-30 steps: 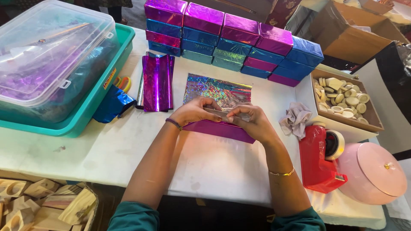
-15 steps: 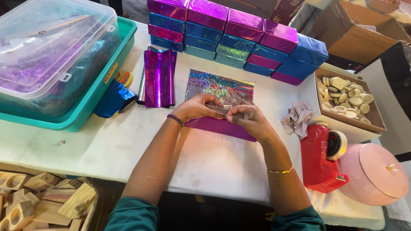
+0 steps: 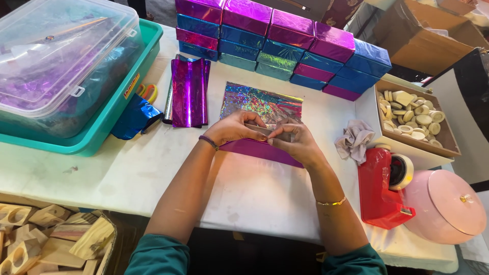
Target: The person wraps a small rectangular box with shiny purple wrapping paper on a white table. They fold the paper around the box, secure the edges with clear tape from a red dispenser, and then place the finished gift on a stack of other wrapped boxes.
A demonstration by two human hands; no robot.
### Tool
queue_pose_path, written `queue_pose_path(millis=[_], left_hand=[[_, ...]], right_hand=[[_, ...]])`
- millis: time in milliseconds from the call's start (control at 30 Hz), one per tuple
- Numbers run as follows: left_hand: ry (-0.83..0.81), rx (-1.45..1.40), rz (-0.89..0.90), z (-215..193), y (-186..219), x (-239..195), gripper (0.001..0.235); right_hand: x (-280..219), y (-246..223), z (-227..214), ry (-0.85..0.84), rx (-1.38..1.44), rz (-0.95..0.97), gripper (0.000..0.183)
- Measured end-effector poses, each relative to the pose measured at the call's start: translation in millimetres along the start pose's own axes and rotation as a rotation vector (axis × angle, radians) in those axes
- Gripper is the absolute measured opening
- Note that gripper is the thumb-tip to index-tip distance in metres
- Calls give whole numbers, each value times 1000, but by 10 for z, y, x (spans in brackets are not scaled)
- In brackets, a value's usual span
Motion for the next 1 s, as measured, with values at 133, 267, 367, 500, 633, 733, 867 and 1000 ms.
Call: queue_pose_path(millis=[133, 267, 367, 500, 633, 733, 867, 1000], left_hand=[[-13, -41, -11, -1, -6, 0, 33], [-30, -109, -33, -2, -17, -12, 32], [-26, -113, -40, -3, -9, -19, 32], [-32, -143, -37, 5, 39, -54, 31], [-43, -121, -16, 2, 41, -66, 31], [-6, -15, -31, -5, 104, -105, 30], [16, -3, -72, -23, 124, -134, 28], [62, 42, -67, -76, 49, -102, 26]], right_hand=[[18, 128, 68, 16, 245, 179, 11], [37, 85, 79, 55, 268, 155, 21], [45, -14, 82, 62, 362, 160, 37], [86, 277, 123, 116, 360, 147, 39], [58, 152, 42, 203, 193, 171, 26], [31, -104, 37, 89, 188, 250, 36], [40, 83, 73, 61, 217, 140, 40], [56, 182, 101, 100, 273, 112, 23]])
Point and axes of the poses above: each hand's wrist, its own x-axis towards the middle knuckle, its own z-axis out of the palm, y = z × x, the point moved 2 cm from there along x, towards the middle knuckle, and after that the axes turned 7 degrees about y, right-handed, at the moved point
